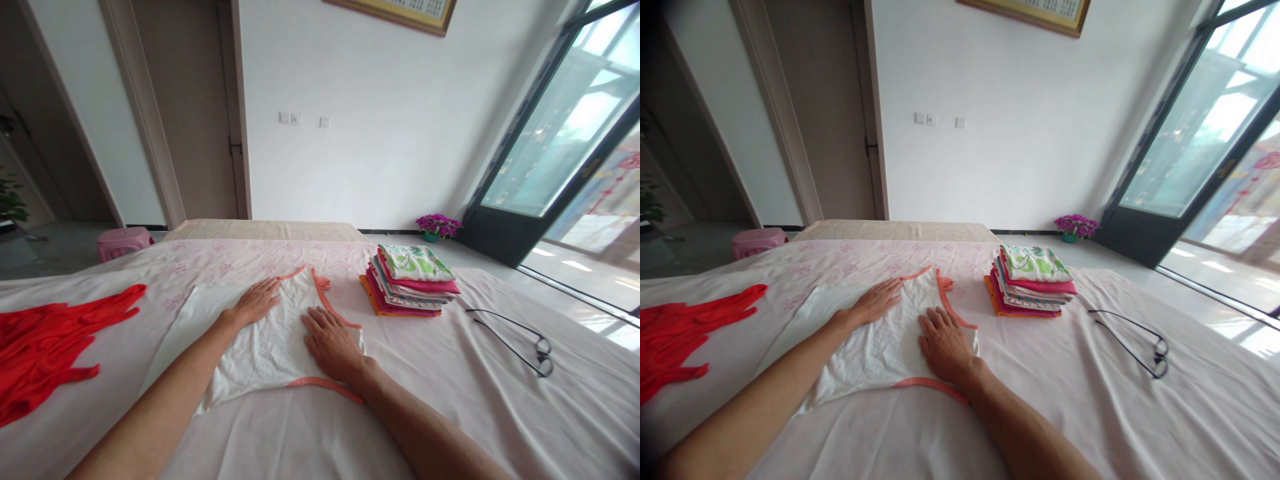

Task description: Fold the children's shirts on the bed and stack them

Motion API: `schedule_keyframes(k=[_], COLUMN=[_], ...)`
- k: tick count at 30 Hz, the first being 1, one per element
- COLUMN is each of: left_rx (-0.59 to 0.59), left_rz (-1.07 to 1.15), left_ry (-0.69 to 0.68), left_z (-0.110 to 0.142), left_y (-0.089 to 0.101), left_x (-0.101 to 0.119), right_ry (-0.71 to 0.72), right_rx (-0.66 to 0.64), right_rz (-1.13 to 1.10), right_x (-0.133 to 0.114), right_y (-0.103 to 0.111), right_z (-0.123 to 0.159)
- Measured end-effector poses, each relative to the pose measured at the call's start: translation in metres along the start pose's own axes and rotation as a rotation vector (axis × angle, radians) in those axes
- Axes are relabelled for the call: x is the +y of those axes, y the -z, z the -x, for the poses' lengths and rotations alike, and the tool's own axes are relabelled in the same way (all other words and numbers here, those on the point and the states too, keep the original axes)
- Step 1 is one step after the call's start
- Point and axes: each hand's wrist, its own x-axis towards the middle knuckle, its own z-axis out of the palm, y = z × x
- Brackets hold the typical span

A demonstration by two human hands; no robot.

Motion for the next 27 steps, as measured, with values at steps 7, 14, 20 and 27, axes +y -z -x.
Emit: schedule_keyframes(k=[7,14,20,27], left_rx=[-0.033,-0.034,-0.039,-0.006], left_rz=[-0.04,-0.076,-0.109,-0.141], left_ry=[-0.001,0.096,0.184,0.282], left_z=[0.004,0.029,0.065,0.101], left_y=[0.003,0.011,0.023,0.032], left_x=[-0.011,-0.025,-0.047,-0.072], right_ry=[-0.006,0.008,0.021,0.023], right_rx=[-0.019,-0.014,-0.011,-0.024], right_rz=[0.005,0.009,0.018,0.038], right_x=[0.0,0.002,0.002,0.003], right_y=[0.001,-0.001,-0.003,-0.004], right_z=[0.0,0.0,0.0,-0.002])
